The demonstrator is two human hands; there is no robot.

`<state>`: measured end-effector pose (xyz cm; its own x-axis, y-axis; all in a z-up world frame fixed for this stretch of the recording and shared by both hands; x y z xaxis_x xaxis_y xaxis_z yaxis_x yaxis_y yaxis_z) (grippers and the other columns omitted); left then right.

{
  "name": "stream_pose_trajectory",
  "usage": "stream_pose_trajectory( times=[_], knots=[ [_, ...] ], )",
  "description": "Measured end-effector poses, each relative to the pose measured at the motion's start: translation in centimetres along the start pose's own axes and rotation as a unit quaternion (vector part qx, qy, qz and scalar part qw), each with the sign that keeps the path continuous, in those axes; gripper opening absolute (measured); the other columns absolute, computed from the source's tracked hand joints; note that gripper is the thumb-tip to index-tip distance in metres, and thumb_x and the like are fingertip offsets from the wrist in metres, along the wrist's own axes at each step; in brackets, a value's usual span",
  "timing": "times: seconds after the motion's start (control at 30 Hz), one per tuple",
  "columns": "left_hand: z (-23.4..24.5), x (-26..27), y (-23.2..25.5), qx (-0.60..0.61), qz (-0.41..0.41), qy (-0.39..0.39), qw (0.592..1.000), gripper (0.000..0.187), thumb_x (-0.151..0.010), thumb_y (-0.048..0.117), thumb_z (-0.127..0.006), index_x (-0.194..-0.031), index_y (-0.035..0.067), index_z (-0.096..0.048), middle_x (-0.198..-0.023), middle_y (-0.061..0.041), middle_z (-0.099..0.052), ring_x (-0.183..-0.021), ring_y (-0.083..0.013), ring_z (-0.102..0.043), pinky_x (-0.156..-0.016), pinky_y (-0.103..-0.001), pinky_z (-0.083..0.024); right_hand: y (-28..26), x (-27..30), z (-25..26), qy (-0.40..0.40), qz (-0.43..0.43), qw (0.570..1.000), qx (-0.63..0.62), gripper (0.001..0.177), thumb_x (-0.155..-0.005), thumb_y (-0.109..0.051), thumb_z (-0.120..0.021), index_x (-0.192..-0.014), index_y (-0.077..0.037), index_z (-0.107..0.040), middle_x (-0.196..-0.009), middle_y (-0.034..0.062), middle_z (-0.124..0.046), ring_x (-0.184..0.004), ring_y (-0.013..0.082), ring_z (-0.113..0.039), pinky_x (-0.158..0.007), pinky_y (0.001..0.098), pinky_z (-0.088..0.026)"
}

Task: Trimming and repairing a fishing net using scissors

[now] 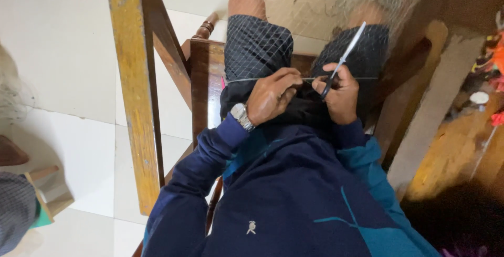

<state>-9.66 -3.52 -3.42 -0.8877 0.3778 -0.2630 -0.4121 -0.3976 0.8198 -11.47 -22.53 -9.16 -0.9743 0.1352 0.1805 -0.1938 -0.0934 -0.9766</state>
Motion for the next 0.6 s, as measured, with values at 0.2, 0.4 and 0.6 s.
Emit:
stream_pose_trajectory(
  times=[0.2, 0.4, 0.6],
  knots=[
    [0.2, -0.8, -0.1, 0.024, -0.007, -0.011, 1.0, 0.048, -0.077, 0.009, -0.066, -0.122, 0.013, -0.05, -0.119, -0.01, -0.056, -0.1, -0.0343, -0.061, -0.074, -0.045, -0.055, -1.8, 0.0, -1.0, -0.026, 0.003, 1.0, 0.016, 0.037, -0.072, -0.002, -0.075, -0.104, -0.006, -0.057, -0.077, 0.0106, -0.064, -0.05, 0.0078, -0.052, -0.037, 0.0174, -0.04],
    [-1.7, -1.3, -2.0, 0.003, 0.016, -0.076, 0.997, 0.033, -0.077, 0.014, -0.061, -0.108, 0.014, -0.053, -0.098, -0.009, -0.058, -0.078, -0.0391, -0.063, -0.064, -0.048, -0.054, -1.5, -0.2, -1.4, -0.023, 0.03, 0.998, 0.047, 0.038, -0.07, 0.002, -0.075, -0.104, -0.004, -0.058, -0.077, 0.0133, -0.064, -0.057, 0.0116, -0.056, -0.042, 0.0208, -0.042],
    [-1.9, -1.6, -3.5, -0.032, -0.001, -0.062, 0.998, 0.005, -0.081, 0.022, -0.055, -0.08, 0.018, -0.055, -0.074, -0.001, -0.055, -0.066, -0.0308, -0.062, -0.054, -0.038, -0.051, -2.2, -0.3, -1.6, -0.018, 0.014, 0.999, 0.043, 0.038, -0.071, 0.002, -0.073, -0.104, -0.007, -0.057, -0.076, 0.0097, -0.064, -0.055, 0.0066, -0.053, -0.041, 0.0172, -0.04]
  ],
)
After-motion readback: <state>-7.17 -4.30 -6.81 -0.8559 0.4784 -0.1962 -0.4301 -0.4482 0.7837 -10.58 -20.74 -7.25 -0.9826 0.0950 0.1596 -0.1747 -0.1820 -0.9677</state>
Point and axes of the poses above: each hand's wrist, its own x-axis away from the middle knuckle, its own z-axis out of the back of the hand, y = z × x, the point moved 2 cm from there along -x, towards the middle knuckle
